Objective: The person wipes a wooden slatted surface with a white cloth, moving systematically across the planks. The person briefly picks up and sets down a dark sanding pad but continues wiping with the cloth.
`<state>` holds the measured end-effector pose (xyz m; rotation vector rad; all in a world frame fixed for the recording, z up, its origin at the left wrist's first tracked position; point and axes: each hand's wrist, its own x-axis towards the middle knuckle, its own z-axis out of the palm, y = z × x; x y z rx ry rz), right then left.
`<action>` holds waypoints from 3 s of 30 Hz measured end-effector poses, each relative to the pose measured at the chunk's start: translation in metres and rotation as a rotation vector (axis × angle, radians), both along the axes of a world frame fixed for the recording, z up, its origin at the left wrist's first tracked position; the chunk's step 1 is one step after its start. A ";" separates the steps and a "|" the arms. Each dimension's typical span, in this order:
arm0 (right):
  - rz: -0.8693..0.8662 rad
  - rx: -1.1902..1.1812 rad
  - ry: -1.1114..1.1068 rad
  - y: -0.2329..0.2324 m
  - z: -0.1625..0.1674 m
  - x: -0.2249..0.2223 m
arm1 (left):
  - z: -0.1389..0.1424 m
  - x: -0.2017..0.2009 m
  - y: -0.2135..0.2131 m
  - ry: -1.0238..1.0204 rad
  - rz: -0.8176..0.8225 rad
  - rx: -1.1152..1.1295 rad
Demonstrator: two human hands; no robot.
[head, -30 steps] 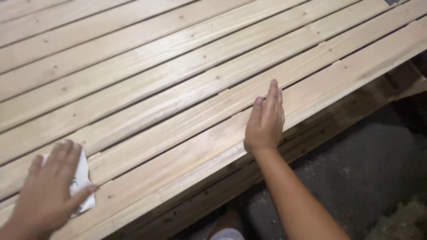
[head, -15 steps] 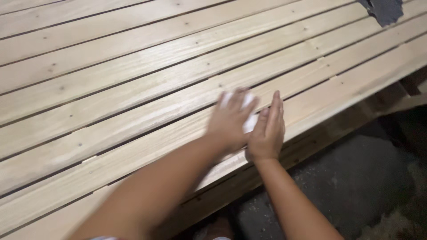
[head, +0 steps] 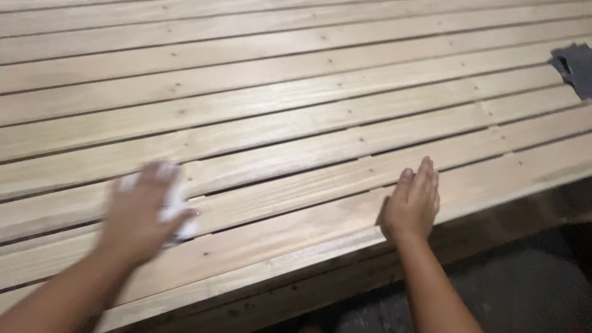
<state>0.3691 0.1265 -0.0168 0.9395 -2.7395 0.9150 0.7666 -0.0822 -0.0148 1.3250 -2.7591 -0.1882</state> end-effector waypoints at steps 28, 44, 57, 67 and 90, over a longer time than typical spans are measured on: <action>0.694 0.216 -0.064 -0.209 -0.045 0.131 | -0.044 0.041 -0.040 0.184 0.354 0.039; 0.628 0.276 0.173 -0.213 -0.039 0.171 | -0.045 0.070 -0.080 0.367 0.540 -0.043; 0.676 0.216 0.134 -0.321 -0.025 0.139 | -0.047 0.033 -0.123 0.514 0.216 -0.065; 0.599 0.321 0.118 -0.337 -0.023 0.168 | -0.047 0.074 -0.176 0.287 0.606 -0.097; 0.561 0.349 0.065 -0.360 -0.009 0.165 | -0.020 0.013 -0.288 0.126 0.470 -0.145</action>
